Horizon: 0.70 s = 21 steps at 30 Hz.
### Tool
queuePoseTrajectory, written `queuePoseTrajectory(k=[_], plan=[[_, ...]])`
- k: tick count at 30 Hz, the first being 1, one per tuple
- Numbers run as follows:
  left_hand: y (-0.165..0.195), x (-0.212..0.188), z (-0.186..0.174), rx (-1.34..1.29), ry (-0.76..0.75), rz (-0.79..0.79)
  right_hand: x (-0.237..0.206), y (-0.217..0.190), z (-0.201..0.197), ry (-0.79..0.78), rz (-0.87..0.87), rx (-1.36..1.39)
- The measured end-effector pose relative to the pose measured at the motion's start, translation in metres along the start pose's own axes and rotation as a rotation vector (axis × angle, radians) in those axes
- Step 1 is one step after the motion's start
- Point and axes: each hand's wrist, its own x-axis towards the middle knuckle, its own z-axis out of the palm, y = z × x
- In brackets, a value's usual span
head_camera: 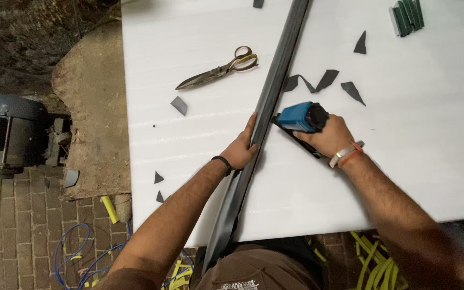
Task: The person uses a pneumatic staple gun to fasten a long gray strip to a white board on a workbench. They hold the strip with one hand and fire staples along its length with the other, repeatedly repositioning the strip as they work.
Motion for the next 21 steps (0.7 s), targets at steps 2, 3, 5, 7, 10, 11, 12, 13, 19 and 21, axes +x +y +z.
queuePoseTrajectory(k=[2,3,5,7,10,11,12,13,19,21], plan=[[0.003,-0.001,0.0,0.001,0.004,0.032,0.004,-0.009,-0.005,-0.039,-0.033,0.021],[0.005,-0.001,0.0,0.01,-0.006,-0.003,0.009,-0.013,-0.005,-0.049,-0.038,-0.009],[0.008,-0.001,0.001,0.027,-0.021,-0.08,0.016,-0.018,-0.005,-0.083,-0.024,-0.06],[0.009,-0.002,0.001,0.038,-0.032,-0.111,0.02,-0.019,-0.004,-0.133,0.021,-0.101],[0.007,-0.001,0.001,0.036,-0.018,-0.04,0.018,-0.016,-0.001,-0.129,-0.048,-0.005],[0.006,0.0,0.001,0.032,-0.007,0.005,0.016,-0.014,0.001,-0.137,-0.044,-0.025],[0.005,0.001,0.001,0.034,-0.017,-0.005,0.012,-0.013,0.003,-0.149,-0.04,-0.046],[0.004,0.002,0.001,0.035,-0.026,-0.015,0.008,-0.012,0.006,-0.163,-0.036,-0.067],[0.0,0.005,0.004,0.034,-0.042,-0.075,-0.016,-0.007,0.022,-0.155,-0.176,0.049],[-0.001,0.006,0.004,0.009,-0.046,-0.058,-0.021,-0.006,0.026,-0.18,-0.137,-0.07]])
